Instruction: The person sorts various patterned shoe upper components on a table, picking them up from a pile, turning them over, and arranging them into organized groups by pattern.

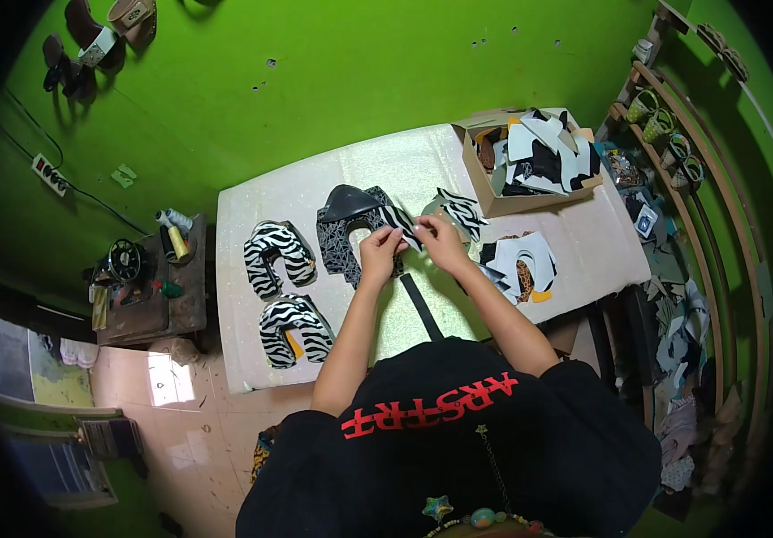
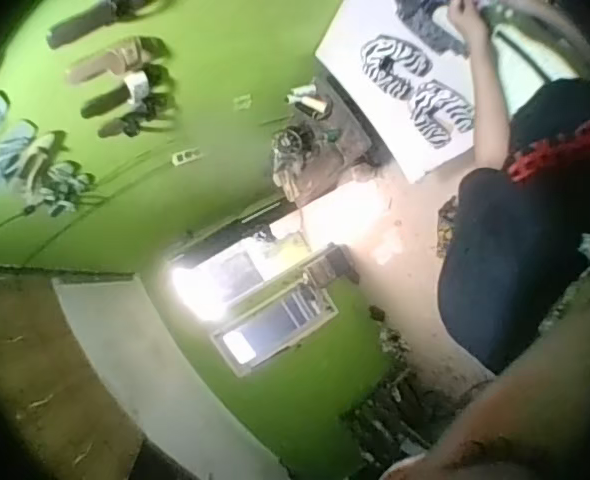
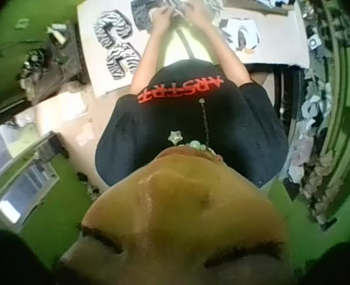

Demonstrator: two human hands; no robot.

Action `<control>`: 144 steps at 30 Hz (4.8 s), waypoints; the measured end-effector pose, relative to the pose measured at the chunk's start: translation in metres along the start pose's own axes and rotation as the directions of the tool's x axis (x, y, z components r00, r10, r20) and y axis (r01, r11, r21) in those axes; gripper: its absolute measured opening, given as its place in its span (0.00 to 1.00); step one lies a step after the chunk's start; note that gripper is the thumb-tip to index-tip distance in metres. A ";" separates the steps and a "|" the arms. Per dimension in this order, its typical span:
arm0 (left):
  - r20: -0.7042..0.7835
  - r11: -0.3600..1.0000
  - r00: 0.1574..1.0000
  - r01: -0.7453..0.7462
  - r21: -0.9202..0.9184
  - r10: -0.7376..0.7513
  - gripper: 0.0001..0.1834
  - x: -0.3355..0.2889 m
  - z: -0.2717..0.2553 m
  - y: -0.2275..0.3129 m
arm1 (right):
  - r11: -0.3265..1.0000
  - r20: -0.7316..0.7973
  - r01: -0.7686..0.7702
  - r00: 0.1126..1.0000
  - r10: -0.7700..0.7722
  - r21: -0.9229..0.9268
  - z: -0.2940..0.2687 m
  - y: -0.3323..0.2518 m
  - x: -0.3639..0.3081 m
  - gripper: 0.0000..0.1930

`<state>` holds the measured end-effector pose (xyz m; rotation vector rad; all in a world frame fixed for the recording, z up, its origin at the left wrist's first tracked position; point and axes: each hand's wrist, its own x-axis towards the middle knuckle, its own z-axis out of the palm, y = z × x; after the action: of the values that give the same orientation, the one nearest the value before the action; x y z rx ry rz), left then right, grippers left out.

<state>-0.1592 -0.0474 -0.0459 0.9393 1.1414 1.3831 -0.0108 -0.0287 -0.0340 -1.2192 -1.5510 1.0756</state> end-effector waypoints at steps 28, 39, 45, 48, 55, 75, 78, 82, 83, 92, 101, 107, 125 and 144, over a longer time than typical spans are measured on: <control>-0.391 0.995 0.917 -0.051 0.088 0.082 0.14 -0.021 -0.199 0.051 | 0.984 0.240 0.152 0.963 -0.125 -0.096 0.183 -0.041 0.046 0.12; -0.438 0.830 0.865 0.050 0.556 0.242 0.10 0.026 -0.307 0.059 | 0.935 0.250 0.135 0.967 -0.053 -0.327 0.282 -0.050 0.084 0.12; -0.418 0.712 0.857 0.090 0.697 0.301 0.09 0.036 -0.322 0.039 | 0.865 0.225 0.089 0.974 0.028 -0.495 0.297 -0.050 0.082 0.13; -0.391 0.596 0.855 0.124 0.793 0.342 0.11 0.037 -0.314 0.042 | 0.846 0.155 0.077 0.988 0.006 -0.528 0.296 -0.044 0.082 0.16; -0.394 0.475 0.898 0.265 0.839 0.196 0.46 0.033 -0.304 0.052 | 0.863 0.092 0.029 0.995 0.021 -0.504 0.298 -0.043 0.081 0.21; -0.556 0.393 0.828 0.533 0.749 -0.064 0.54 0.053 -0.292 0.048 | 0.815 0.116 -0.336 0.893 0.435 -0.472 0.322 0.006 0.095 0.39; -0.554 0.373 0.833 0.520 0.768 -0.021 0.54 0.053 -0.291 0.047 | 0.828 0.106 -0.320 0.906 0.410 -0.461 0.326 0.010 0.093 0.39; -0.544 0.373 0.839 0.506 0.778 -0.003 0.54 0.055 -0.287 0.052 | 0.830 0.109 -0.313 0.909 0.403 -0.462 0.326 0.011 0.098 0.39; -0.545 0.375 0.838 0.504 0.778 0.006 0.54 0.055 -0.288 0.052 | 0.836 0.113 -0.299 0.914 0.390 -0.461 0.326 0.010 0.098 0.39; -0.570 0.313 0.821 0.535 0.784 0.024 0.62 0.056 -0.290 0.044 | 0.876 0.139 -0.190 0.951 0.276 -0.443 0.317 0.006 0.090 0.43; -0.593 0.289 0.801 0.551 0.783 0.082 0.65 0.053 -0.284 0.039 | 0.781 0.092 -0.266 0.921 0.380 -0.565 0.316 -0.023 0.073 0.42; -0.591 0.303 0.804 0.549 0.779 0.064 0.63 0.060 -0.283 0.043 | 0.781 0.088 -0.279 0.917 0.390 -0.559 0.319 -0.020 0.078 0.40; -0.608 0.252 0.794 0.589 0.768 -0.006 0.63 0.061 -0.287 0.052 | 0.814 0.124 -0.001 0.988 0.090 -0.581 0.307 -0.051 0.081 0.45; -0.440 0.356 0.843 0.327 0.875 0.308 0.36 0.042 -0.297 0.053 | 0.758 0.223 0.283 0.957 -0.185 -0.588 0.310 -0.053 0.095 0.26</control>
<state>-0.4633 -0.0454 -0.0657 1.3354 2.5770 0.8613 -0.3350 0.0210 -0.0504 -1.3245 -2.2184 0.5004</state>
